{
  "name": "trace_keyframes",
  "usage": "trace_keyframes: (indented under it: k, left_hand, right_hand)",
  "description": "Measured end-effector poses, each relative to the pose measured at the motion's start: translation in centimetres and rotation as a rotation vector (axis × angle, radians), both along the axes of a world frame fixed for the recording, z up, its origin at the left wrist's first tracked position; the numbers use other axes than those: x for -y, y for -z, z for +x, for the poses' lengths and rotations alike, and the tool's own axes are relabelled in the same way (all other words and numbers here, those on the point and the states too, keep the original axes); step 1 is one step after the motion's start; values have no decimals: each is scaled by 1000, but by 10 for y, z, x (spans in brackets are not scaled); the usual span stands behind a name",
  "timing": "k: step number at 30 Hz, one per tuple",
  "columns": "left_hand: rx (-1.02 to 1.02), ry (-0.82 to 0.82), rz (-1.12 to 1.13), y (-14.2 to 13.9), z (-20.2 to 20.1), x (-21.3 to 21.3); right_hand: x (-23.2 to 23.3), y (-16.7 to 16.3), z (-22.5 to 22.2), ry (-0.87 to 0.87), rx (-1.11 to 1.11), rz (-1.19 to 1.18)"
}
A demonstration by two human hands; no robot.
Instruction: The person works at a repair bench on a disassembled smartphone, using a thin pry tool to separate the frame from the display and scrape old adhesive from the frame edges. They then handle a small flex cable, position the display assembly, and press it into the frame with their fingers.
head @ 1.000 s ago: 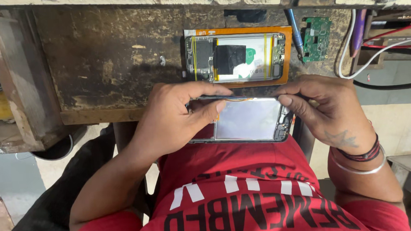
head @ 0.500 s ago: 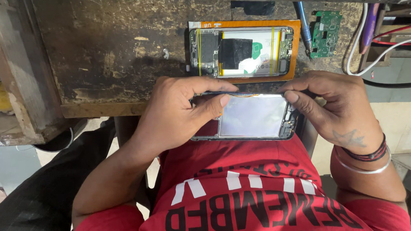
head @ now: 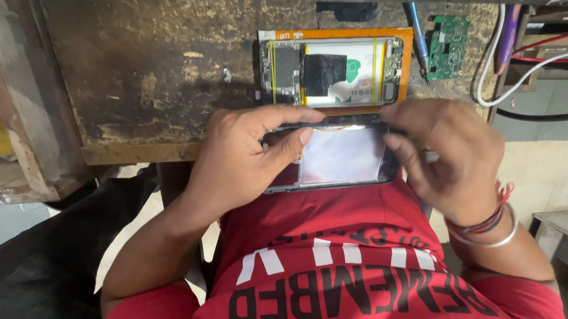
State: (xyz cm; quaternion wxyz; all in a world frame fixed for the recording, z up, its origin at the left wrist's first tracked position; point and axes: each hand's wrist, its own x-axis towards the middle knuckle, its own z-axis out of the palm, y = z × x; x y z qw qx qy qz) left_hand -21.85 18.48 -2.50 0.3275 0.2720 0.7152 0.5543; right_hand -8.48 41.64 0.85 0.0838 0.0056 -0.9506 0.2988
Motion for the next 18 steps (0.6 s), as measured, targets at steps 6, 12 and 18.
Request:
trace_keyframes:
  k: [6, 12, 18]
  left_hand:
    - [-32, -7, 1, 1, 2, -4]
    - [-23, -31, -19, 0, 3, -3]
    - [19, -35, 35, 3, 4, -4]
  right_hand:
    - [16, 2, -7, -184, -107, 194]
    - [18, 8, -4, -182, -105, 226]
    - [17, 13, 1, -163, -98, 221]
